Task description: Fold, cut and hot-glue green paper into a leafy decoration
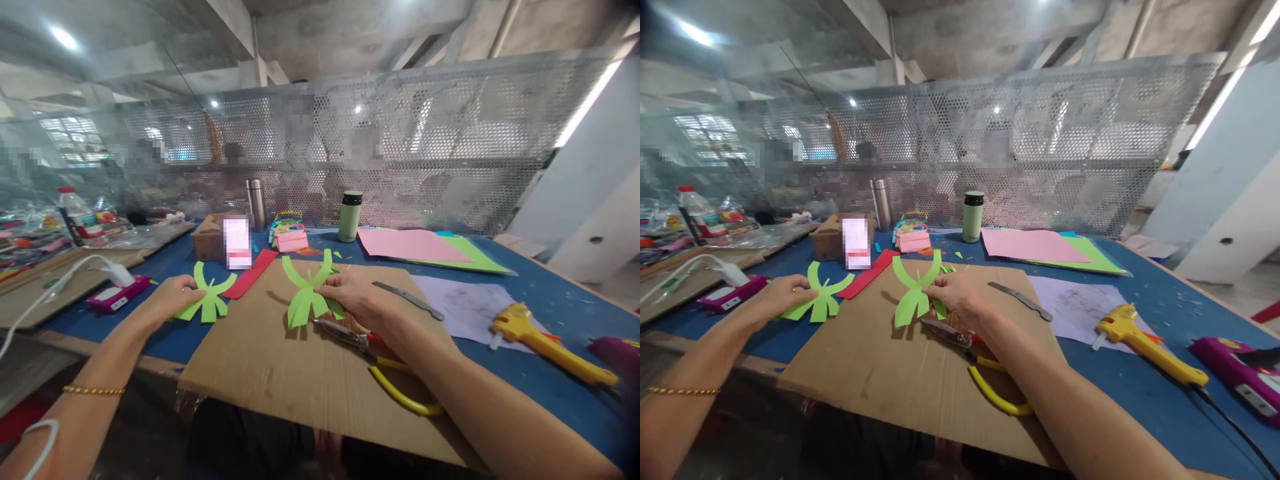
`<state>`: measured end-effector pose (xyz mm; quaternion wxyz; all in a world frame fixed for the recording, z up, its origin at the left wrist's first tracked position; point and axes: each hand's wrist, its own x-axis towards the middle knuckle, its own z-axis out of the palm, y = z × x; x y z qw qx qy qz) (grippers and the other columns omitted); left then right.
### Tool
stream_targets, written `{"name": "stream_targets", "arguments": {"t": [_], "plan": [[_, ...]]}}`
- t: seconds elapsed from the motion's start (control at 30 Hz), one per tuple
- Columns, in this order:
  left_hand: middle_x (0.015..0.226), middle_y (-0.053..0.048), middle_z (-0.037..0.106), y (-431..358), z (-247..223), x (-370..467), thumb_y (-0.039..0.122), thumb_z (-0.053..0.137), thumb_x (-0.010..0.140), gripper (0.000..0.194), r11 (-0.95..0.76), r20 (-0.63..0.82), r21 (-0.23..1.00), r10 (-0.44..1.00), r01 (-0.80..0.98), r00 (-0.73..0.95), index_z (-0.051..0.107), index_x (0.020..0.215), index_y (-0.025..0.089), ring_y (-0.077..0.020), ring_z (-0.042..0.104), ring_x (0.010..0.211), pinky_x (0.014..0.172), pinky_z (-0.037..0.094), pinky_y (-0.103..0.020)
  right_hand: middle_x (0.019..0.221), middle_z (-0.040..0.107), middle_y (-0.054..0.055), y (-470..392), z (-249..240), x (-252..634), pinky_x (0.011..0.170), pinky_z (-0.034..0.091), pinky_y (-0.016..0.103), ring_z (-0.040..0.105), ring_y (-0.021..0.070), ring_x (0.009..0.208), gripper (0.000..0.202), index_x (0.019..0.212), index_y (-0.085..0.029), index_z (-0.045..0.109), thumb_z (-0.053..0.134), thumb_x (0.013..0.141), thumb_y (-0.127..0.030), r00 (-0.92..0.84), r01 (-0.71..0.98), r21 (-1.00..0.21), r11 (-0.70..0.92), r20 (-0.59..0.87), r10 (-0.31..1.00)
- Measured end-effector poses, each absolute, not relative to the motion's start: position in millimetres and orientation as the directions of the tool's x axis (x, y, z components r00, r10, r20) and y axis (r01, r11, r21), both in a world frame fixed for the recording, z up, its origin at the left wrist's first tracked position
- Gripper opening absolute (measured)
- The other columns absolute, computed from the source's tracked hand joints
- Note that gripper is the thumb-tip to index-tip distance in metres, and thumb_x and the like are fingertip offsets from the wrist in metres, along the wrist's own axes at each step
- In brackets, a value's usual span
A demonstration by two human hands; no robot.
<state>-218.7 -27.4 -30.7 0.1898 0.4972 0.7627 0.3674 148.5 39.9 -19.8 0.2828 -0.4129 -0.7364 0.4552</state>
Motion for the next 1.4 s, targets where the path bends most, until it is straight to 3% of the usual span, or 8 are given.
{"name": "stream_targets", "arguments": {"t": [0.13, 0.2, 0.3, 0.37, 0.53, 0.73, 1.07, 1.4], "plan": [[0.093, -0.022, 0.071, -33, -34, -207, 0.036, 0.07, 0.07, 0.022, 0.333, 0.356, 0.19, 0.853, 0.923, -0.381, 0.073, 0.08, 0.017, -0.045, 0.067, 0.092, 0.074, 0.048, -0.046, 0.044, 0.044, -0.003, 46, -10, 151, 0.046, 0.024, 0.024, 0.043, 0.0094, 0.045, 0.047, 0.045, -0.019, 0.045, 0.066, 0.084, -0.037, -0.417, 0.543, -0.757, 0.362, 0.131, 0.9], [0.112, -0.028, 0.067, -37, -32, -177, 0.036, 0.06, 0.081, 0.036, 0.261, 0.477, 0.064, 0.84, 0.963, -0.26, 0.073, 0.104, 0.011, -0.0475, 0.062, 0.106, 0.083, 0.047, -0.052, 0.046, 0.043, -0.003, 44, 6, 160, 0.048, 0.02, 0.026, 0.042, 0.0093, 0.047, 0.044, 0.048, -0.019, 0.046, 0.066, 0.085, -0.031, -0.393, 0.613, -0.675, 0.411, 0.19, 0.899], [0.119, -0.02, 0.067, -47, -29, -115, 0.033, 0.052, 0.091, 0.035, -0.165, 0.462, 0.156, 0.883, 0.974, 0.076, 0.071, 0.113, 0.014, -0.0354, 0.062, 0.11, 0.095, 0.046, -0.046, 0.054, 0.055, 0.0, 22, 30, 182, 0.052, 0.022, 0.028, 0.049, 0.0114, 0.051, 0.036, 0.056, -0.019, 0.054, 0.065, 0.088, -0.029, -0.415, 0.713, -0.517, 0.473, 0.232, 0.88], [0.126, -0.014, 0.065, -52, -26, -72, 0.034, 0.052, 0.095, 0.032, -0.41, 0.416, 0.244, 0.863, 0.879, 0.287, 0.07, 0.118, 0.02, -0.029, 0.061, 0.111, 0.098, 0.045, -0.041, 0.061, 0.063, 0.003, -2, 34, 199, 0.055, 0.025, 0.029, 0.055, 0.0149, 0.058, 0.035, 0.06, -0.019, 0.058, 0.058, 0.094, -0.028, -0.521, 0.809, -0.178, 0.561, 0.227, 0.823], [0.129, -0.015, 0.064, -55, -23, -8, 0.042, 0.062, 0.092, 0.04, -0.544, 0.259, 0.272, 0.835, 0.794, 0.484, 0.065, 0.128, 0.024, -0.0336, 0.058, 0.117, 0.099, 0.043, -0.048, 0.089, 0.072, 0.01, -60, -1, 237, 0.061, 0.034, 0.032, 0.068, 0.0264, 0.081, 0.012, 0.093, -0.02, 0.072, 0.062, 0.092, -0.027, -0.453, 0.884, 0.147, 0.443, 0.038, 0.891], [0.14, -0.017, 0.059, -45, -34, -3, 0.044, 0.058, 0.094, 0.053, -0.473, 0.141, 0.15, 0.879, 0.868, 0.455, 0.055, 0.142, 0.02, -0.0388, 0.051, 0.129, 0.105, 0.04, -0.056, 0.098, 0.069, 0.01, -68, -29, 250, 0.073, 0.039, 0.035, 0.064, 0.0249, 0.087, 0.016, 0.101, -0.017, 0.068, 0.06, 0.096, -0.03, -0.542, 0.838, 0.142, 0.526, 0.108, 0.834], [0.158, -0.01, 0.045, -48, -49, -66, 0.037, 0.046, 0.099, 0.049, -0.467, 0.078, 0.291, 0.882, 0.835, 0.465, 0.053, 0.145, 0.023, -0.0301, 0.037, 0.147, 0.119, 0.031, -0.052, 0.074, 0.064, 0.003, -84, 2, 293, 0.057, 0.029, 0.028, 0.051, 0.0139, 0.061, 0.015, 0.082, -0.018, 0.06, 0.061, 0.088, -0.032, -0.507, 0.846, -0.058, 0.531, 0.224, 0.832], [0.155, -0.01, 0.049, -63, -45, -38, 0.04, 0.054, 0.099, 0.047, -0.628, 0.098, 0.321, 0.767, 0.709, 0.635, 0.055, 0.143, 0.023, -0.0256, 0.034, 0.148, 0.122, 0.027, -0.046, 0.096, 0.072, 0.014, 85, 13, 292, 0.065, 0.037, 0.028, 0.064, 0.0201, 0.078, 0.026, 0.088, -0.013, 0.072, 0.06, 0.091, -0.036, -0.338, 0.939, 0.135, 0.316, 0.204, 0.919]]}}
